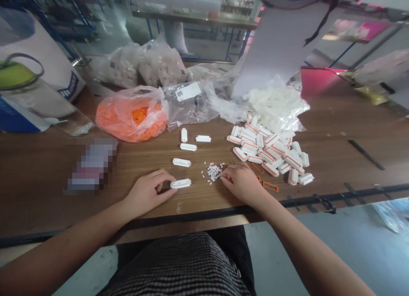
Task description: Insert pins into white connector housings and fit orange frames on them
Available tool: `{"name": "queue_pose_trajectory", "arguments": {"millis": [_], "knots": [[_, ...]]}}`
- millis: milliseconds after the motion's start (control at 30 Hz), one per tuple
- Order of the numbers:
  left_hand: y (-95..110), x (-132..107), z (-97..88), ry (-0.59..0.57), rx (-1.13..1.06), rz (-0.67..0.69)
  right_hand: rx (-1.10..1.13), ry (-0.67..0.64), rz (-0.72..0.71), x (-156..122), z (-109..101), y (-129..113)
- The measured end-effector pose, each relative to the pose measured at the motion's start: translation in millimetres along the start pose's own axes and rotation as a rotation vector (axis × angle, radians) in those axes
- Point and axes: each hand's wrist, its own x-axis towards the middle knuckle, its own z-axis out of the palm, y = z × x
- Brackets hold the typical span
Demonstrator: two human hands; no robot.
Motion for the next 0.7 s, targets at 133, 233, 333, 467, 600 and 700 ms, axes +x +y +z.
{"name": "queue_pose_trajectory", "arguments": {"millis": [133,233,333,467,600,700], "knots": [[2.6,-1.2,0.4,-0.015,0.006,-0.011,-0.011,-0.018,0.120,-4.5,2.0,-0.1],[8.4,-2.1,-1.8,-0.057,0.032,-0.048,-0.050,-0.022,0.190,-8.0,3.2,-1.1],[16.2,-2.0,-4.3,-0.094,0.066,-0.090,-0.116,-0.018,0.242,-10.0,3.4,-5.0],[24.1,-1.9,-2.5,-0.093,0.087,-0.115,-0.125,0.007,0.303,-12.2,3.0,-6.1],[26.2,-3.5,3.7,-0.048,0.074,-0.136,0.007,0.006,0.269,-16.7,0.3,3.6],[24.8,-4.8,6.3,-0.025,0.071,-0.129,0.130,0.013,0.221,-19.1,-2.0,10.5]]}}
